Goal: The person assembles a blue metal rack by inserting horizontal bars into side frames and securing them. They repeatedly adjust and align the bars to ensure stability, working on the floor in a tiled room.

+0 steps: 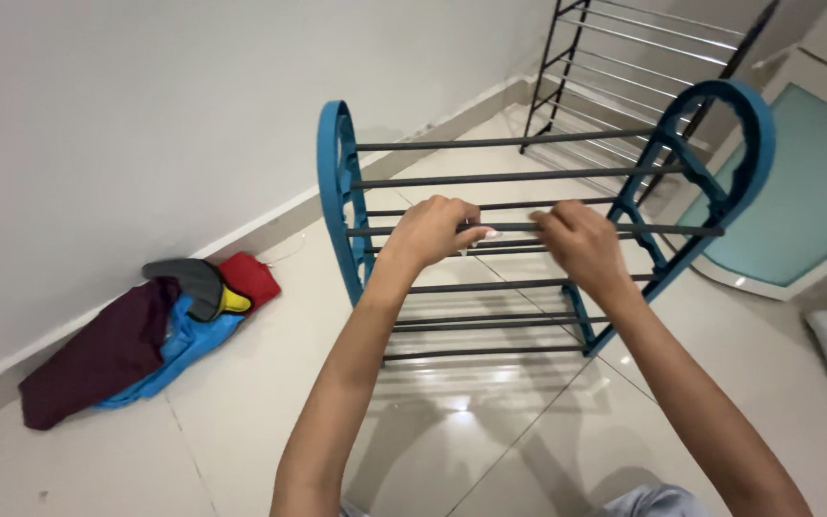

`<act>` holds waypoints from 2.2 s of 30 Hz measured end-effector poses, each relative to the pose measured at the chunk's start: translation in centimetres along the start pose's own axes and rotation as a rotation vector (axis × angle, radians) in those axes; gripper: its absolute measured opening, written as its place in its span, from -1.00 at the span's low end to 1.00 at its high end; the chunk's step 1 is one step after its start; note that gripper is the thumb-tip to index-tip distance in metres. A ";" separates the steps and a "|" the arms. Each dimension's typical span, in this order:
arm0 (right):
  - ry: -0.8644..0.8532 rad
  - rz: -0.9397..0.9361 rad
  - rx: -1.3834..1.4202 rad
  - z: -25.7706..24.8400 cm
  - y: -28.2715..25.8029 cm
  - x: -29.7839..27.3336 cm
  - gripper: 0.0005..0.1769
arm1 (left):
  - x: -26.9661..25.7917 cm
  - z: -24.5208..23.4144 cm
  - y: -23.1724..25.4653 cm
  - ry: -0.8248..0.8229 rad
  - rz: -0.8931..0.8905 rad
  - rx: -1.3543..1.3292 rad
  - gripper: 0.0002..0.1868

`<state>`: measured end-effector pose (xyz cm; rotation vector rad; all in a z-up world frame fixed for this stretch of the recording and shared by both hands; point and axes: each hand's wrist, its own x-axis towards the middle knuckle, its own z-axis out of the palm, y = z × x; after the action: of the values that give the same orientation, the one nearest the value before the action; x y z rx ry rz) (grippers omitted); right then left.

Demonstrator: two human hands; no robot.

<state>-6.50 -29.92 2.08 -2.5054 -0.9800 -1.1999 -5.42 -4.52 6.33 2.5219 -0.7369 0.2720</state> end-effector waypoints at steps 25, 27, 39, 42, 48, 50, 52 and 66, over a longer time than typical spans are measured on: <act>0.230 0.575 0.070 -6.5 9.3 -8.0 -0.07 | 7.1 9.1 10.3 0.001 -0.001 -0.086 -0.77; 0.222 0.717 0.393 -5.7 10.7 -7.7 -0.13 | 6.3 9.0 10.3 0.038 -0.029 -0.109 -0.77; -0.013 0.690 0.597 3.1 15.1 -1.2 -0.60 | 5.1 9.7 9.2 0.213 -0.329 0.088 -0.78; 0.044 0.551 0.586 5.4 14.5 0.6 -0.64 | 5.2 10.0 8.5 0.184 -0.405 0.163 -0.76; 0.024 0.685 0.628 7.3 13.6 2.8 -0.72 | 5.7 10.3 7.4 0.138 -0.457 0.207 -0.74; 0.046 0.686 0.602 7.2 13.3 2.5 -0.72 | 6.0 10.5 7.2 0.141 -0.406 0.200 -0.67; 0.066 0.667 0.599 7.1 13.1 2.1 -0.72 | 6.6 10.6 7.1 0.163 -0.308 0.161 -0.47; -0.039 0.707 0.804 6.4 14.5 2.4 -0.72 | 9.3 9.9 6.4 0.244 -0.163 -0.022 -0.63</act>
<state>7.87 -37.00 1.22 -1.9254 -0.3727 -0.4118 -0.71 -18.47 3.35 2.4533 -0.4350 0.5001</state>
